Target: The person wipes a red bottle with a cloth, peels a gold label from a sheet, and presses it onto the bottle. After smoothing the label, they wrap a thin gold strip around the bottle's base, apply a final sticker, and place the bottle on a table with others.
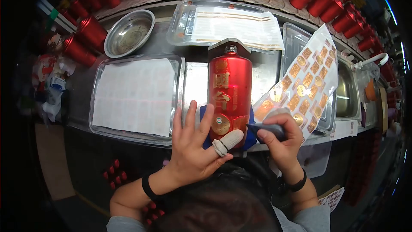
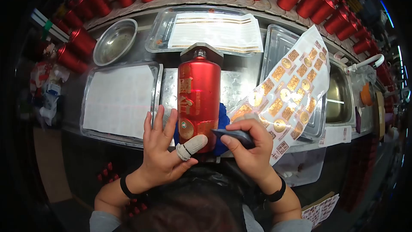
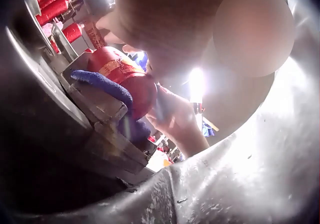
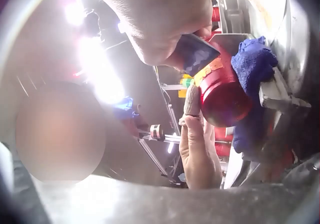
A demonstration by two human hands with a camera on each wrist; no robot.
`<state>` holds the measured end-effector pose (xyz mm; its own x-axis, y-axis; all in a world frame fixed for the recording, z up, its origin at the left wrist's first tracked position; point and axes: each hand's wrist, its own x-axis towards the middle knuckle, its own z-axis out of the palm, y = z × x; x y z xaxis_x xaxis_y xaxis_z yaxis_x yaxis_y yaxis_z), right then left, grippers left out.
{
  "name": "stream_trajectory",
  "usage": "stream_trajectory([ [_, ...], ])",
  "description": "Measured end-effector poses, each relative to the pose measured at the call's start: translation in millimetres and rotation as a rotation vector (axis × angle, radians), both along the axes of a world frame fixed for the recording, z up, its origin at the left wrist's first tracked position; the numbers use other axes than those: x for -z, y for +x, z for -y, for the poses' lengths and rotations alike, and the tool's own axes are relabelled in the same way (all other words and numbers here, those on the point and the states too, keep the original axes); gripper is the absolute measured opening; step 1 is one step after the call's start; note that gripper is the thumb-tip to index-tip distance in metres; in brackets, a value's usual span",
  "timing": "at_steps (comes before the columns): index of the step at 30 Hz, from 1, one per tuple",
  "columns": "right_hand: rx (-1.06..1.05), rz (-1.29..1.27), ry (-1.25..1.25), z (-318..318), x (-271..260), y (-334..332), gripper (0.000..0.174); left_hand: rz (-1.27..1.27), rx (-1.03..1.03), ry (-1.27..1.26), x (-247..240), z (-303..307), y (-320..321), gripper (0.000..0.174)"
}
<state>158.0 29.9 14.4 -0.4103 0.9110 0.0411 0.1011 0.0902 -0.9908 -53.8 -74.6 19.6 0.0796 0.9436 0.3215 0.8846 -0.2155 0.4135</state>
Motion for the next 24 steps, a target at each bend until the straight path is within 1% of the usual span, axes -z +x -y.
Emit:
stream_trajectory([
  [2, -0.025, -0.056, 0.045, -10, -1, -14, 0.021, -0.001, 0.005, -0.009, -2, 1, 1, 0.039],
  [3, -0.094, -0.013, 0.142, -14, -5, -20, 0.020, 0.011, 0.013, -0.014, -3, 0, 0, 0.040],
  [4, -0.077, 0.005, 0.204, -18, -3, -24, 0.019, 0.023, 0.023, -0.017, -3, 0, 0, 0.041],
  [6, -0.040, 0.043, 0.326, -24, 3, -27, 0.019, 0.089, 0.020, 0.011, 5, 2, -4, 0.049],
  [7, -0.021, 0.059, 0.177, -26, 0, -25, 0.018, 0.123, 0.022, 0.026, 8, 1, -6, 0.054],
  [10, 0.103, -0.002, 0.054, -25, -1, -19, 0.018, 0.214, -0.035, 0.047, 12, 0, -7, 0.074],
  [11, 0.103, -0.051, 0.055, -19, -1, -19, 0.017, 0.162, -0.021, 0.055, 12, -3, -7, 0.093],
  [14, -0.028, 0.009, 0.283, -8, -7, -30, 0.018, 0.207, -0.004, 0.007, 2, -17, 5, 0.106],
  [15, 0.018, 0.040, 0.289, -8, -1, -33, 0.018, 0.149, -0.006, 0.025, 2, -22, 9, 0.113],
  [18, 0.118, -0.067, -0.101, -14, 23, -23, 0.017, 0.097, -0.068, 0.116, 20, -31, 11, 0.112],
  [20, 0.145, 0.005, -0.089, -18, 34, -12, 0.015, 0.184, -0.059, 0.096, 14, -33, 10, 0.111],
  [22, 0.176, 0.043, -0.077, -17, 33, -8, 0.016, 0.306, -0.040, 0.108, 16, -35, 8, 0.110],
  [23, 0.154, 0.004, -0.037, -14, 29, -8, 0.016, 0.406, -0.032, 0.014, 20, -32, 5, 0.108],
  [24, 0.131, -0.035, -0.003, -8, 13, -15, 0.016, 0.505, -0.034, -0.077, 24, -30, 2, 0.106],
])
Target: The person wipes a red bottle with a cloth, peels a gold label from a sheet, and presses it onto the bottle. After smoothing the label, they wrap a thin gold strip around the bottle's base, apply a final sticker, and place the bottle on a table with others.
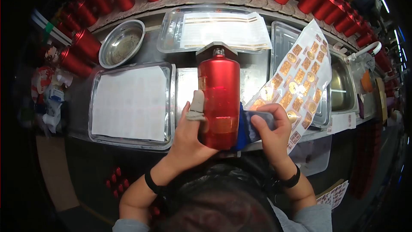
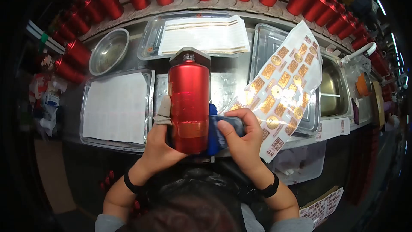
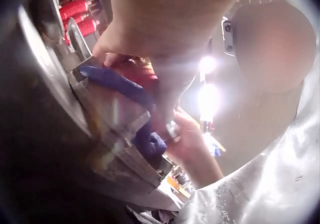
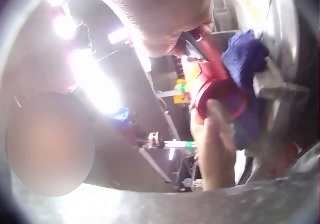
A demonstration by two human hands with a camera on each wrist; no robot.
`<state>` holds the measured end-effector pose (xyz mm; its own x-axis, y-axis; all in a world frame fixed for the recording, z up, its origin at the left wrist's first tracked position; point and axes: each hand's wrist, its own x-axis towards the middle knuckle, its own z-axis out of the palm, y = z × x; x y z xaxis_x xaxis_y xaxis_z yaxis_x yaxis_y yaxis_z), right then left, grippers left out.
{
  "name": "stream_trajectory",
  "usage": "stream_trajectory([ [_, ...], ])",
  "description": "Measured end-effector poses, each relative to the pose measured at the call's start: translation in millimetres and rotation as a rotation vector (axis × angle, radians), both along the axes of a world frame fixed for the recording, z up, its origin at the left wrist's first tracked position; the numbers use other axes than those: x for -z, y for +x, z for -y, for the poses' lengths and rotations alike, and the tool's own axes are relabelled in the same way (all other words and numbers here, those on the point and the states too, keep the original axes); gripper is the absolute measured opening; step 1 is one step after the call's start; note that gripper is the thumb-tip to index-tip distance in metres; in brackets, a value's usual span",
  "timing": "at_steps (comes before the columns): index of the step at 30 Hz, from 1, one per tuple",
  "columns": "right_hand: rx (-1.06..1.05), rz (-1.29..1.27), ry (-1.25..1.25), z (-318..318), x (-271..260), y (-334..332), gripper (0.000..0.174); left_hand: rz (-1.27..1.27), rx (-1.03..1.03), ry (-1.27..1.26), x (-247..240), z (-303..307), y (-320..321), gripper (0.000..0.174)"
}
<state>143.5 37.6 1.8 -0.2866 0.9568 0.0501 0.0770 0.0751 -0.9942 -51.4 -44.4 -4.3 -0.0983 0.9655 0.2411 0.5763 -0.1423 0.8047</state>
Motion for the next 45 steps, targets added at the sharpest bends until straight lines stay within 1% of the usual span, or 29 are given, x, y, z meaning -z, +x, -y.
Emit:
stream_trajectory([
  [1, -0.019, -0.042, 0.041, 4, -8, -4, 0.017, -0.001, 0.028, -0.087, 0, 0, -5, 0.106],
  [3, -0.015, 0.017, 0.077, 3, -1, -6, 0.017, -0.093, 0.047, -0.144, -3, -1, -8, 0.106],
  [4, -0.023, 0.046, 0.104, -1, 5, -10, 0.017, -0.179, 0.031, -0.117, -5, -1, -8, 0.106],
  [6, 0.051, 0.050, -0.003, -17, 15, -5, 0.016, -0.348, -0.013, -0.060, -8, -1, -8, 0.107],
  [8, 0.049, -0.067, -0.056, -8, 5, 1, 0.017, -0.172, 0.003, -0.109, -2, -2, -10, 0.111],
  [11, -0.106, 0.063, 0.325, -2, -3, -5, 0.017, -0.014, 0.036, -0.146, 9, -2, -10, 0.114],
  [13, 0.035, 0.082, 0.251, -10, 6, -4, 0.017, 0.039, -0.009, -0.113, 8, -1, -9, 0.116],
  [14, 0.088, 0.083, 0.215, -14, 10, -7, 0.017, -0.023, -0.005, -0.095, 5, -2, -10, 0.117],
  [15, 0.112, -0.043, 0.185, -13, 11, -7, 0.019, -0.087, -0.002, -0.087, 1, -2, -10, 0.118],
  [16, 0.034, 0.005, 0.318, -9, 10, -7, 0.021, -0.148, 0.009, -0.086, -2, -1, -10, 0.119],
  [18, -0.111, 0.110, 0.587, 1, -1, -4, 0.027, 0.005, -0.002, -0.121, -2, 0, -6, 0.117],
  [19, -0.155, 0.154, 0.623, 9, -4, -1, 0.029, 0.072, -0.026, -0.136, -5, 1, -3, 0.115],
  [20, -0.228, 0.095, 0.720, 8, -9, -2, 0.028, 0.048, -0.045, -0.091, -4, 2, 0, 0.114],
  [22, -0.339, 0.100, 0.719, 16, -9, 7, 0.027, -0.002, -0.089, -0.003, -4, 5, 5, 0.111],
  [24, -0.282, 0.053, 0.430, 18, -5, 17, 0.026, -0.297, -0.094, 0.108, -13, 4, 7, 0.112],
  [25, -0.140, 0.147, 0.344, 20, -6, 20, 0.025, -0.281, -0.063, 0.147, -6, 3, 7, 0.109],
  [26, -0.085, 0.117, 0.333, 13, -5, 13, 0.026, -0.234, -0.059, 0.149, -4, 3, 8, 0.107],
  [28, -0.106, 0.068, 0.389, 7, -14, -2, 0.027, -0.141, -0.058, 0.156, -2, 5, 6, 0.103],
  [29, -0.151, 0.114, 0.549, 6, -14, -5, 0.026, -0.091, -0.049, 0.141, -2, 7, 2, 0.094],
  [30, -0.203, 0.152, 0.711, 5, -13, -10, 0.026, -0.102, -0.040, 0.123, 4, 11, -3, 0.091],
  [31, -0.274, 0.152, 0.726, 10, -15, -6, 0.031, -0.116, -0.034, 0.104, 14, 17, -9, 0.089],
  [32, -0.346, 0.122, 0.668, 13, -18, -4, 0.029, -0.129, -0.029, 0.086, 21, 21, -14, 0.087],
  [34, -0.372, 0.058, 0.536, 11, -25, -2, 0.027, -0.043, -0.016, 0.093, 22, 22, -15, 0.082],
  [36, -0.024, 0.109, 0.377, 15, -21, -4, 0.025, -0.016, 0.022, 0.128, 21, 19, -12, 0.081],
  [37, -0.006, 0.082, 0.266, 12, -21, -4, 0.026, -0.084, 0.005, 0.165, 14, 18, -10, 0.081],
  [40, -0.154, 0.189, 0.611, 13, -19, -12, 0.027, -0.102, -0.063, 0.224, 4, 20, -5, 0.083],
  [41, -0.257, 0.169, 0.696, 12, -23, -12, 0.026, -0.090, -0.062, 0.208, 5, 21, -8, 0.084],
  [42, -0.337, 0.104, 0.616, 15, -27, -9, 0.024, -0.095, -0.066, 0.220, 6, 20, -9, 0.084],
  [45, -0.116, 0.109, 0.407, 16, -27, -11, 0.021, -0.133, -0.063, 0.233, 4, 21, -7, 0.083],
])
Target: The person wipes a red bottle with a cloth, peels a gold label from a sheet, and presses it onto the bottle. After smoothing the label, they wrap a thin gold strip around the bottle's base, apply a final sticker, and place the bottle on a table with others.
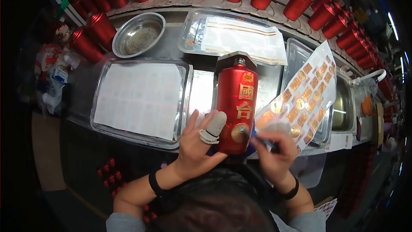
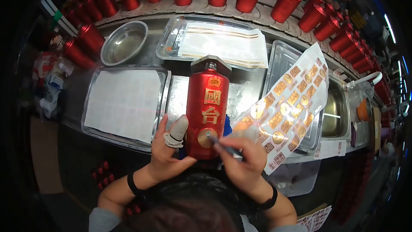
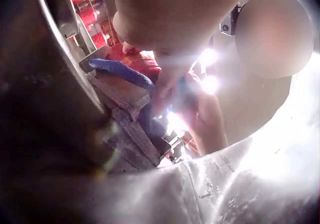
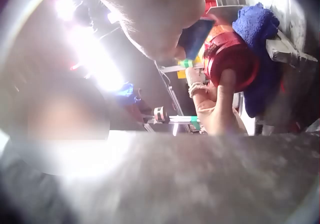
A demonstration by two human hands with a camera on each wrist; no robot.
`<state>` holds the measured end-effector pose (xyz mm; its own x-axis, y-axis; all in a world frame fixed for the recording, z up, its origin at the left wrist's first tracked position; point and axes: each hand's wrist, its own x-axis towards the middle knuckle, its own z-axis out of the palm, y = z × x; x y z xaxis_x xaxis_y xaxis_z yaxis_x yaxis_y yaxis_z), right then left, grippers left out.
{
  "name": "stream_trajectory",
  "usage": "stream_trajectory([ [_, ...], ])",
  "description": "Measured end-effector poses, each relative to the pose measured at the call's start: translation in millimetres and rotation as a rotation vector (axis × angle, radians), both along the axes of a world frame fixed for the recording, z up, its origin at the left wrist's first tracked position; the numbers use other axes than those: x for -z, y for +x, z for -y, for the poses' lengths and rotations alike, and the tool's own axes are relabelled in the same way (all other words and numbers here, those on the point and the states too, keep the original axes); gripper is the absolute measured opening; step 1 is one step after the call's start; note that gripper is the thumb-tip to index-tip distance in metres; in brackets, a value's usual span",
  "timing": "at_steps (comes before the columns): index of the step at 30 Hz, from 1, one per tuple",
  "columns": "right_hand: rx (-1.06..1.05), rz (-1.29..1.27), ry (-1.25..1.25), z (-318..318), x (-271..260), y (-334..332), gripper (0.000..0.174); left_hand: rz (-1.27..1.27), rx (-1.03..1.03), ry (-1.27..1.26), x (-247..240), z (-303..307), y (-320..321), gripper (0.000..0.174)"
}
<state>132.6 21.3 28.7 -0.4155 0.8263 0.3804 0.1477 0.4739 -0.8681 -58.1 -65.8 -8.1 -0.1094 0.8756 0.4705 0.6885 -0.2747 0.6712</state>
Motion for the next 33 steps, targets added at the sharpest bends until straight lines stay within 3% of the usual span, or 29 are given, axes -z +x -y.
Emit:
stream_trajectory([
  [1, 0.113, 0.001, -0.033, -5, 2, -5, 0.020, -0.032, 0.003, 0.002, -5, -1, 1, 0.083],
  [3, -0.103, 0.128, 0.323, -9, 0, -6, 0.023, -0.060, -0.001, 0.008, -8, -4, 1, 0.082],
  [5, -0.323, 0.047, 0.198, 0, -10, -5, 0.026, -0.042, -0.004, -0.001, -6, -3, 2, 0.080],
  [6, -0.314, 0.034, 0.106, 0, -10, -1, 0.027, -0.061, -0.004, -0.001, -2, -3, 0, 0.078],
  [9, 0.013, 0.066, 0.162, -9, -3, -6, 0.027, -0.080, 0.018, -0.011, 8, -3, 1, 0.074],
  [11, -0.157, 0.093, 0.340, -10, -2, -6, 0.027, -0.073, 0.032, -0.021, -2, -5, -1, 0.071],
  [13, -0.339, 0.029, 0.110, 0, -7, -1, 0.026, -0.062, 0.079, -0.015, -15, -10, -2, 0.070],
  [14, -0.253, 0.025, 0.143, -2, -7, 0, 0.025, -0.054, 0.108, -0.010, -18, -13, -1, 0.069],
  [15, -0.023, 0.050, 0.122, 2, 4, 6, 0.026, -0.081, 0.125, 0.002, -18, -17, 1, 0.072],
  [17, 0.154, -0.038, -0.082, -6, 18, 5, 0.025, -0.131, 0.164, 0.036, -14, -25, 8, 0.078],
  [19, 0.042, 0.110, 0.163, 3, 15, 5, 0.023, -0.128, 0.149, 0.009, -8, -25, 13, 0.083],
  [20, -0.111, -0.014, 0.119, 1, 8, 5, 0.021, -0.123, 0.119, -0.044, -10, -19, 12, 0.085],
  [22, -0.009, 0.037, 0.070, 1, 8, 10, 0.022, -0.082, 0.078, -0.094, -3, -11, 4, 0.092],
  [24, 0.144, 0.072, 0.011, -7, 15, 11, 0.025, -0.075, 0.061, -0.110, 1, -9, -1, 0.082],
  [27, -0.102, 0.060, 0.253, -13, 8, -1, 0.026, -0.113, 0.081, -0.076, -5, -13, 0, 0.083],
  [28, -0.215, 0.009, 0.231, -11, 5, -2, 0.027, -0.102, 0.093, -0.073, -9, -13, 0, 0.083],
  [32, 0.047, -0.089, -0.097, -7, 13, 5, 0.030, -0.183, 0.135, -0.097, -17, -18, 3, 0.078],
  [33, -0.026, -0.046, 0.043, -7, 11, 3, 0.029, -0.160, 0.143, -0.082, -19, -21, 4, 0.081],
])
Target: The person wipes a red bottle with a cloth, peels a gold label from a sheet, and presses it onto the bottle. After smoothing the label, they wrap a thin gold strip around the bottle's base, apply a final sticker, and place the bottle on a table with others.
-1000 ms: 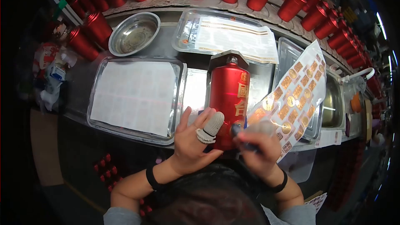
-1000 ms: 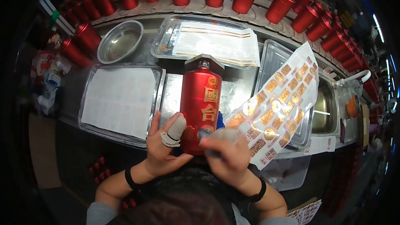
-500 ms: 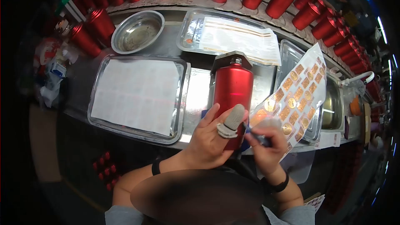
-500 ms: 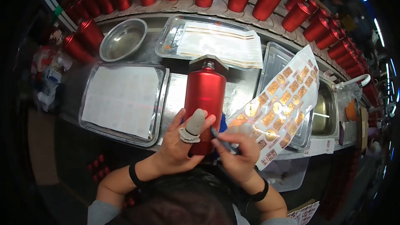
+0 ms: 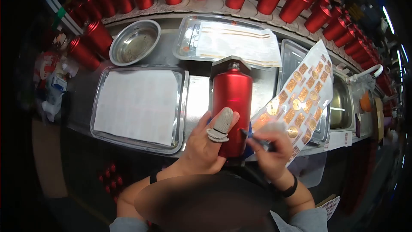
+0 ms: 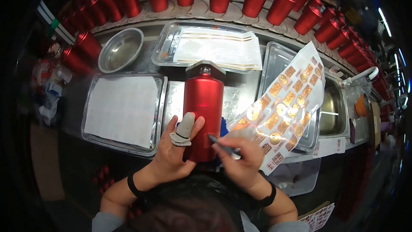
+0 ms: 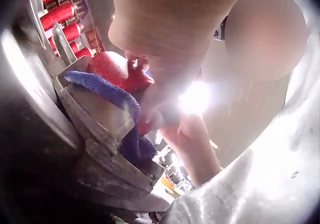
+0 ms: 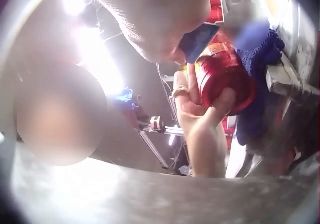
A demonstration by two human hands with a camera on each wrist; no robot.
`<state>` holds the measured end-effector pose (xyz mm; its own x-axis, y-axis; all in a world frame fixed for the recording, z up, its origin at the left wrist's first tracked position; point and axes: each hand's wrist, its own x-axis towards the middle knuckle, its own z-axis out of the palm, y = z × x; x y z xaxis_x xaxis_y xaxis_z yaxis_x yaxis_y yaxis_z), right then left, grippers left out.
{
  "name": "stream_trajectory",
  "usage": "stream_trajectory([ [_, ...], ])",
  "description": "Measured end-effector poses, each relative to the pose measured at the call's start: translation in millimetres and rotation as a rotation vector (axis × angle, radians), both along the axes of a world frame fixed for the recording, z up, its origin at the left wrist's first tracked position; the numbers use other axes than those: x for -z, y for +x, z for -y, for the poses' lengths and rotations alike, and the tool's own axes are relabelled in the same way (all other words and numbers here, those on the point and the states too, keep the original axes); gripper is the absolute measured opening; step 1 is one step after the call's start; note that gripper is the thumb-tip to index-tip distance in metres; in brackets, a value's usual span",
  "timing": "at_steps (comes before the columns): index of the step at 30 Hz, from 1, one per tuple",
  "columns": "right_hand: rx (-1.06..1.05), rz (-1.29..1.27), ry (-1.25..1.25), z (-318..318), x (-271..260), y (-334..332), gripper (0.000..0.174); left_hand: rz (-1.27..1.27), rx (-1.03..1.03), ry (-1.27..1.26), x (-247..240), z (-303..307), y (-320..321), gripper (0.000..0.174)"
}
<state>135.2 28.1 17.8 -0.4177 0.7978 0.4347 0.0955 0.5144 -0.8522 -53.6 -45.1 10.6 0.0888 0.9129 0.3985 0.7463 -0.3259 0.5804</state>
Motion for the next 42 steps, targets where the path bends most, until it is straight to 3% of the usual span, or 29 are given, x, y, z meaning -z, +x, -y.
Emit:
stream_trajectory([
  [2, -0.143, 0.086, 0.278, 3, -4, -3, 0.026, 0.043, 0.009, 0.019, -3, -1, 3, 0.086],
  [3, -0.237, 0.056, 0.203, 2, -8, 1, 0.025, 0.054, 0.010, 0.029, -5, -2, 4, 0.083],
  [6, 0.059, 0.027, 0.021, 1, -7, 2, 0.026, 0.011, 0.042, 0.021, -11, -6, 5, 0.080],
  [8, 0.014, 0.183, 0.080, 3, -1, 8, 0.021, 0.006, 0.083, 0.036, -12, -10, 7, 0.077],
  [11, -0.257, 0.126, -0.235, -6, -20, 17, 0.023, -0.003, 0.125, 0.020, -10, -14, 8, 0.077],
  [12, -0.167, 0.140, -0.228, -15, -10, 19, 0.020, -0.025, 0.151, 0.010, -10, -15, 7, 0.080],
  [14, 0.113, -0.128, -0.454, -49, 2, 13, 0.016, 0.010, 0.176, -0.033, -12, -15, 5, 0.087],
  [16, 0.166, -0.306, -0.584, -99, -7, 9, 0.013, 0.132, 0.175, -0.105, -19, -10, 1, 0.096],
  [17, 0.171, -0.284, -0.593, -134, 3, 15, 0.014, 0.135, 0.193, -0.110, -20, -8, -4, 0.107],
  [18, 0.177, -0.262, -0.602, -172, 16, 20, 0.016, 0.179, 0.145, -0.094, -17, -5, -8, 0.106],
  [20, 0.207, 0.054, -0.420, -228, 14, 11, 0.020, 0.266, 0.050, -0.067, -10, 1, -16, 0.103],
  [22, 0.419, 0.333, -0.093, -278, 25, -9, 0.019, 0.271, -0.039, -0.094, -11, 2, -29, 0.101],
  [24, 0.522, 0.460, 0.145, -310, 34, -28, 0.016, 0.352, -0.111, -0.100, -7, 2, -37, 0.099],
  [25, 0.571, 0.523, 0.263, -319, 37, -36, 0.014, 0.277, -0.152, -0.117, -12, 2, -40, 0.096],
  [28, 0.347, 0.681, 0.305, -326, 36, -51, 0.013, 0.398, -0.176, -0.165, -8, 4, -45, 0.093],
  [32, 0.306, 0.988, 0.387, -307, 35, -64, 0.015, 0.426, -0.196, -0.232, 0, 0, -52, 0.090],
  [36, 0.195, 1.112, 0.387, -296, 29, -71, 0.017, 0.390, -0.177, -0.210, 1, -13, -56, 0.089],
  [39, 0.156, 1.136, 0.353, -292, 21, -75, 0.018, 0.314, -0.164, -0.166, 3, -18, -57, 0.088],
  [42, 0.130, 0.882, 0.300, -305, 33, -71, 0.017, 0.297, -0.159, -0.185, 4, -17, -56, 0.087],
])
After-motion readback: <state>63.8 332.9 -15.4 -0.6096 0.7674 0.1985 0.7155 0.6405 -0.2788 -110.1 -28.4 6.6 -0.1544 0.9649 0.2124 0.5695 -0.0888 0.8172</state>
